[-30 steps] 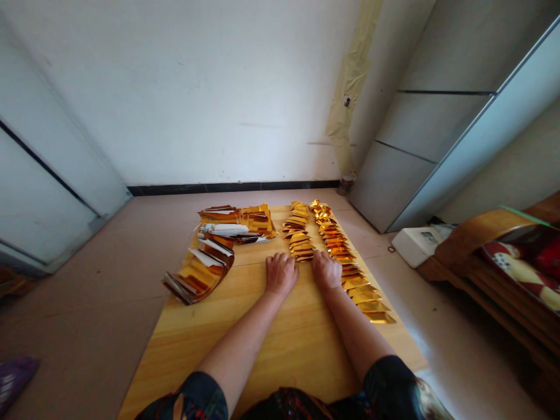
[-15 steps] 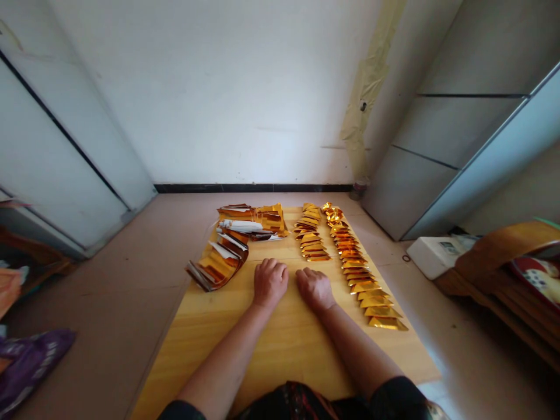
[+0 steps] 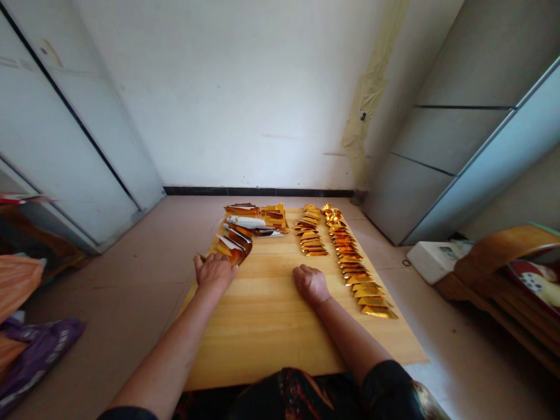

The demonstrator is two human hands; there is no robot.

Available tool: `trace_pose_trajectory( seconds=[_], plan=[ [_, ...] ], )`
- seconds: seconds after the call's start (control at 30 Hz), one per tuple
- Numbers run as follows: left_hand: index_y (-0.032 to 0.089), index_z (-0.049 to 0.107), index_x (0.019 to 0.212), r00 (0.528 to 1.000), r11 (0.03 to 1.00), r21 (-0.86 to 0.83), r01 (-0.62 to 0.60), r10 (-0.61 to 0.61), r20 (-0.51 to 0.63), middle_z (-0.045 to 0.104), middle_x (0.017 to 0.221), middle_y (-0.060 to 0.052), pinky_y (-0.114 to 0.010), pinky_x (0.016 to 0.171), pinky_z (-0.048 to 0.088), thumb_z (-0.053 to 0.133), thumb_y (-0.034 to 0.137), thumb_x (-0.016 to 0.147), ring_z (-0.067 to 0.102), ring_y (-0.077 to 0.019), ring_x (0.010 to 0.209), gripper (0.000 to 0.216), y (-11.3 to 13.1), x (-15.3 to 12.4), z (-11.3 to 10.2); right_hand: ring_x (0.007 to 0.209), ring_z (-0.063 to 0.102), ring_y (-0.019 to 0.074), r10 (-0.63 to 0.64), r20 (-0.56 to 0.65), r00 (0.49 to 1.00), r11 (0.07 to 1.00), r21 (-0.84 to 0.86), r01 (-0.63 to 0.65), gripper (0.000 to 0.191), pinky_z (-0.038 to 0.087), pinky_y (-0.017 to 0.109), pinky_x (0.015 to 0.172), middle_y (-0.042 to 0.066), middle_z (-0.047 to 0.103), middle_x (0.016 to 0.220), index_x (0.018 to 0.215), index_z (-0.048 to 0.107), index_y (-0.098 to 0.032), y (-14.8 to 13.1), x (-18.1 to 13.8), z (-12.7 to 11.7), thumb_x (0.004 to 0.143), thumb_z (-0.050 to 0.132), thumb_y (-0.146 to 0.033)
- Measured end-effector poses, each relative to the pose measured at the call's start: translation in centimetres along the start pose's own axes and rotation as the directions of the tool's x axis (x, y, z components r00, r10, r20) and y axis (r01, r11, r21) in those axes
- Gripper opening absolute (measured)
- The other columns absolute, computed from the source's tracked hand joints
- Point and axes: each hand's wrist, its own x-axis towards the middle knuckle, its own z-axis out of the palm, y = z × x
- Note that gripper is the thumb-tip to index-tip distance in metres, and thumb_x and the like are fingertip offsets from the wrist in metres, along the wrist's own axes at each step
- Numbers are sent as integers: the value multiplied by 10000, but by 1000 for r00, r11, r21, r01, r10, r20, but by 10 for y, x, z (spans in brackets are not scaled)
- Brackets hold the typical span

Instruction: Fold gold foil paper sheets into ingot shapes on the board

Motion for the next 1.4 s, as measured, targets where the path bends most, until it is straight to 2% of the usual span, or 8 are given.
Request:
trace_pose_trajectory(
  seconds=[0.13, 0.47, 0.57, 0.7, 0.83, 0.93, 1.1, 1.4],
  plan=[
    [153, 646, 969, 1000, 1000, -14, 0, 0, 4, 668, 1047, -147, -600, 1022, 95, 446, 362, 826, 567, -288, 974, 323, 1, 0, 7, 641, 523, 102, 33, -6, 999, 999, -9, -33, 212, 254, 236, 553, 19, 620, 779, 822, 619, -187, 6, -7, -1, 892, 419, -199],
    [160, 686, 755, 995, 998, -33, -49, 46, -86, 707, 832, -102, -615, 1024, -75, 350, 182, 847, 614, -248, 831, 348, 7, -3, 16, 650, 540, 100, 65, 19, 998, 998, -9, -65, 232, 270, 226, 551, 31, 619, 800, 852, 621, -184, 8, -9, -1, 905, 397, -214],
    [164, 685, 790, 986, 994, -6, -113, 112, -120, 712, 836, -91, -621, 1027, -72, 341, 199, 862, 619, -250, 827, 353, 2, -3, 19, 658, 546, 104, 71, 25, 997, 997, -5, -71, 230, 281, 224, 559, 36, 621, 811, 858, 621, -186, 9, -8, 1, 901, 396, -209],
    [161, 687, 767, 985, 992, 8, -128, 128, -114, 718, 820, -92, -606, 1042, -56, 317, 184, 870, 627, -241, 805, 385, -2, -3, 17, 672, 555, 112, 71, 22, 997, 997, 3, -71, 228, 285, 225, 564, 46, 626, 818, 862, 623, -187, 10, -8, 4, 897, 399, -211],
    [173, 683, 842, 980, 988, -9, -153, 150, -128, 714, 862, -106, -614, 1042, -34, 424, 284, 841, 619, -261, 843, 282, -2, -5, 12, 679, 561, 116, 77, 31, 997, 997, 8, -78, 221, 279, 230, 559, 49, 629, 825, 857, 619, -188, 10, -7, 3, 896, 403, -215],
    [199, 679, 882, 979, 986, -21, -163, 159, -129, 707, 919, -102, -634, 1032, -20, 471, 273, 809, 600, -267, 893, 232, 0, -6, 9, 674, 559, 117, 83, 38, 996, 997, 4, -83, 228, 273, 232, 556, 46, 629, 829, 859, 618, -189, 9, -7, 1, 901, 395, -214],
    [177, 691, 779, 973, 983, -26, -183, 177, -145, 699, 866, -85, -616, 1042, -18, 405, 133, 817, 588, -239, 865, 292, 1, -5, 15, 666, 548, 117, 79, 31, 996, 997, -1, -79, 229, 273, 233, 561, 44, 625, 827, 863, 619, -189, 9, -7, 1, 903, 396, -219],
    [189, 636, 681, 924, 970, 20, -242, 237, -299, 666, 704, -29, -552, 1068, 36, 390, 109, 818, 566, -194, 738, 293, -4, -7, 29, 644, 539, 111, 81, 22, 996, 997, -3, -81, 235, 241, 249, 540, 43, 625, 828, 851, 617, -184, 9, -7, 2, 905, 391, -216]
  ],
)
